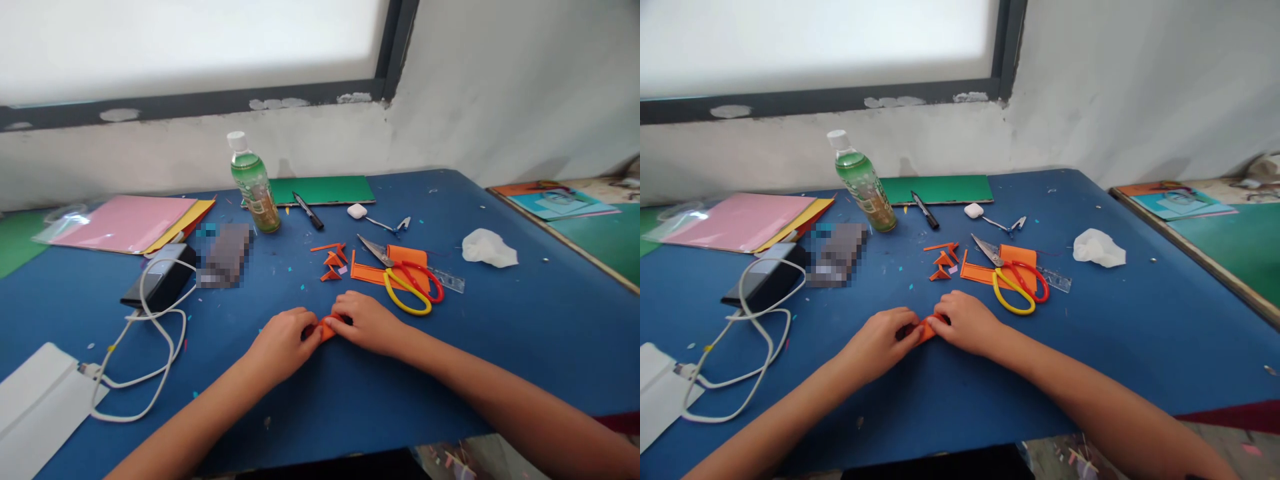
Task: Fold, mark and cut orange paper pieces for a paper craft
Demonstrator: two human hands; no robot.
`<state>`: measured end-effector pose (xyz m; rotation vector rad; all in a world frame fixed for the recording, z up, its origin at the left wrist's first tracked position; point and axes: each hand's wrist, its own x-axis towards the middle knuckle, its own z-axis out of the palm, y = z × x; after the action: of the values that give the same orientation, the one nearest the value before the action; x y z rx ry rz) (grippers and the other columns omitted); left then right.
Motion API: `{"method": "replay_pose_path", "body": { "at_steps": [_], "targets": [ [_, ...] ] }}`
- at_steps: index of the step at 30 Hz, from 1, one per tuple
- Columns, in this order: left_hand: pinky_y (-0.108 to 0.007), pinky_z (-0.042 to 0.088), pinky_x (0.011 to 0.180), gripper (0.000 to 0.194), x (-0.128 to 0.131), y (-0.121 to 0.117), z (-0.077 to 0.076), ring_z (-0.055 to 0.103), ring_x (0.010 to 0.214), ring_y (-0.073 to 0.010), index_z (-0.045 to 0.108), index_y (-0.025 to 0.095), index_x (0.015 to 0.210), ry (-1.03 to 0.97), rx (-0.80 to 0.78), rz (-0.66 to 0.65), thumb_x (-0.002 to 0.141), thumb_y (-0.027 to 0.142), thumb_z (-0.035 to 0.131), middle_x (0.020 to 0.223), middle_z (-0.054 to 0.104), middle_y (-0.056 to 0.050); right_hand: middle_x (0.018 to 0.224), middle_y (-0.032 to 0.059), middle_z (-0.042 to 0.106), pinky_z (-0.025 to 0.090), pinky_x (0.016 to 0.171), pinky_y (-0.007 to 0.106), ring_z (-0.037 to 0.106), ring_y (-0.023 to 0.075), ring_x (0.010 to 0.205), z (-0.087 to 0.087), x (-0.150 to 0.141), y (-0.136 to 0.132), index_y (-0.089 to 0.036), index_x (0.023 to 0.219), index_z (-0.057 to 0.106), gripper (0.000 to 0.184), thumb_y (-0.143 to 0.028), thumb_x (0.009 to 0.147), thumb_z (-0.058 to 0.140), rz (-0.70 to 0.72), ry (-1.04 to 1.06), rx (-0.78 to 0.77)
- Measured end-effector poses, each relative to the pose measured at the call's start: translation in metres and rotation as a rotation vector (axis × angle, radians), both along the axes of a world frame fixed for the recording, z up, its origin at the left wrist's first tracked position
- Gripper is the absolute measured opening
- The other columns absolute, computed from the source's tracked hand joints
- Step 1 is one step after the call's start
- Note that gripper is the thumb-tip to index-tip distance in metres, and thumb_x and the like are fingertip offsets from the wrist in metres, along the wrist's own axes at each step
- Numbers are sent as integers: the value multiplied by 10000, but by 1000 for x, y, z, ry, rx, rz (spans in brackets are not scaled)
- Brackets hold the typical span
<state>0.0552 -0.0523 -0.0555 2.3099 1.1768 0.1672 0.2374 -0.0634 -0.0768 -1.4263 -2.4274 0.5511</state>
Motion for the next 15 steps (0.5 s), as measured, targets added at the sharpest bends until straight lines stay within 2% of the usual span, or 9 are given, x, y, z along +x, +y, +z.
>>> {"method": "replay_pose_path", "body": {
  "at_steps": [4,8,15],
  "targets": [
    [-239,323,541,100,-1,0,-1,497,599,-141,549,186,817,54,62,18,837,241,468,693,556,7,726,13,554,352,665,237,480,137,738,-1,-2,2,-165,689,579,198,-252,857,518,8,-52,-1],
    [-240,349,574,101,-3,1,-3,515,648,-143,538,183,771,93,112,-7,841,210,469,769,549,-5,736,19,563,350,651,240,493,144,752,1,-5,3,-172,691,593,210,-257,859,501,-17,-102,-11],
    [-236,368,622,218,-5,4,-3,532,701,-135,612,174,809,138,138,-173,901,209,418,824,550,-18,755,37,580,362,626,258,525,177,778,7,-13,0,-179,693,598,210,-292,845,507,-107,-172,-31]
  ]
}}
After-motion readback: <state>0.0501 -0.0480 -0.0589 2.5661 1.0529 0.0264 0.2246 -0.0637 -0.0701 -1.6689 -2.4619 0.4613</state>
